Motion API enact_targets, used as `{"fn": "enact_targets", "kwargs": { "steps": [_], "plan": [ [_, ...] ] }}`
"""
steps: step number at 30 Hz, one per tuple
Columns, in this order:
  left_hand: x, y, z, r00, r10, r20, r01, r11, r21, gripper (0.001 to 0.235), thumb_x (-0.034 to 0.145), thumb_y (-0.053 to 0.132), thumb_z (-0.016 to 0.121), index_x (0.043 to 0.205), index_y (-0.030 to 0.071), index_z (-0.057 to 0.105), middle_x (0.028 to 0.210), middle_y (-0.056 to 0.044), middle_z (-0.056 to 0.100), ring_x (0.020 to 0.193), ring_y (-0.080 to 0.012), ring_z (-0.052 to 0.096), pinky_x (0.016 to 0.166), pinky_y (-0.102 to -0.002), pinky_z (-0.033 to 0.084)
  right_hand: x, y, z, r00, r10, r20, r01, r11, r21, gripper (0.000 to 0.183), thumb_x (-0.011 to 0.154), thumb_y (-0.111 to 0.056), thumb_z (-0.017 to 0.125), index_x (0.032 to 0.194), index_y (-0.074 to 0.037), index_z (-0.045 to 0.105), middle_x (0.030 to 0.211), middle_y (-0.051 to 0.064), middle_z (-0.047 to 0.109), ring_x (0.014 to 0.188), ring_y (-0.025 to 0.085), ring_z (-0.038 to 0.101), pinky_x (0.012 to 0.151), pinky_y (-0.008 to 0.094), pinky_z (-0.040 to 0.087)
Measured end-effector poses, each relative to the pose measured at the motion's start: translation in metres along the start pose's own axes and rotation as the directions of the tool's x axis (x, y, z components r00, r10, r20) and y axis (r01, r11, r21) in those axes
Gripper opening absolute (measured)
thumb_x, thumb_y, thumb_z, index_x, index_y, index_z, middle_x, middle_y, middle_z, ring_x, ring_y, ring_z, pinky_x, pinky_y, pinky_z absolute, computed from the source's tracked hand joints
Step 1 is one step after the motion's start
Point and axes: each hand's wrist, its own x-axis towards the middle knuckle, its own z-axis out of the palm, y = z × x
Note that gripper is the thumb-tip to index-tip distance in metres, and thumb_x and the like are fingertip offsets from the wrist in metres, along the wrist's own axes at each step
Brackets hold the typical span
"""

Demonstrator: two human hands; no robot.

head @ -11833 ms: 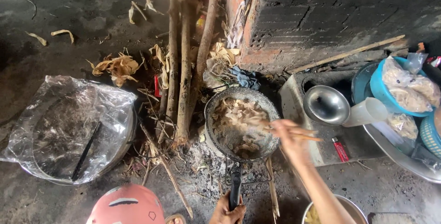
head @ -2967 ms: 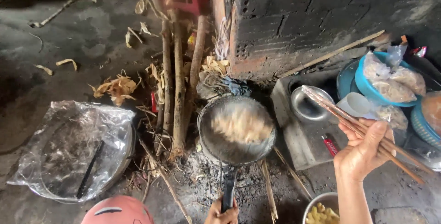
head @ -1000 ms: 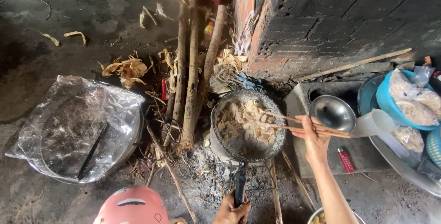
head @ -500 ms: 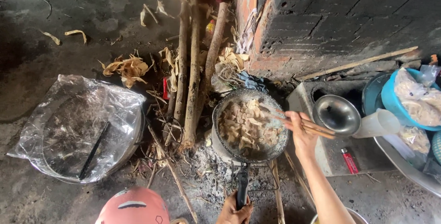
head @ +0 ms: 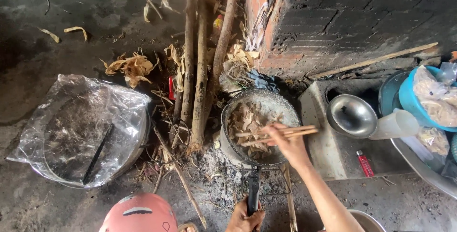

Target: The person stirs sliced meat in a frying pan over a wood fire using chopsticks. They hold the pan handle with one hand and continuously stir the contents with the other hand to cook the meat evenly.

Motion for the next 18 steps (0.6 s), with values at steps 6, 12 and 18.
{"fn": "enact_targets", "kwargs": {
  "steps": [6, 12, 18],
  "plan": [
    [-0.002, 0.002, -0.001, 0.998, 0.046, 0.034, -0.051, 0.984, 0.168, 0.015, 0.098, 0.006, 0.07, 0.1, 0.006, 0.055, 0.079, -0.004, 0.063, 0.058, -0.0151, 0.06, 0.056, -0.029, 0.056, 0.014, 0.027, -0.049, 0.953, -0.167, -0.253, 0.086, 0.949, -0.302, 0.025, 0.095, -0.025, 0.06, 0.101, -0.003, 0.069, 0.075, 0.007, 0.073, 0.058, 0.014, 0.072, 0.046, 0.017, 0.059],
    [-0.005, 0.009, 0.004, 0.999, 0.033, 0.039, -0.039, 0.983, 0.181, 0.013, 0.1, 0.007, 0.068, 0.097, 0.006, 0.055, 0.078, -0.004, 0.062, 0.059, -0.0151, 0.06, 0.056, -0.028, 0.055, 0.029, 0.033, -0.034, 0.878, -0.185, -0.442, -0.101, 0.831, -0.547, 0.044, 0.097, -0.044, 0.051, 0.108, -0.004, 0.065, 0.084, 0.008, 0.069, 0.055, 0.012, 0.059, 0.033, 0.022, 0.044],
    [-0.005, 0.019, 0.014, 0.999, -0.027, -0.038, 0.028, 0.999, 0.047, 0.02, 0.098, 0.005, 0.071, 0.093, 0.006, 0.052, 0.065, -0.006, 0.055, 0.049, -0.018, 0.054, 0.047, -0.031, 0.043, 0.049, 0.065, 0.009, 0.849, -0.467, -0.247, 0.283, 0.797, -0.533, 0.021, 0.102, -0.02, 0.051, 0.094, -0.01, 0.068, 0.066, -0.003, 0.067, 0.037, 0.002, 0.033, 0.025, 0.015, 0.015]
  ]
}}
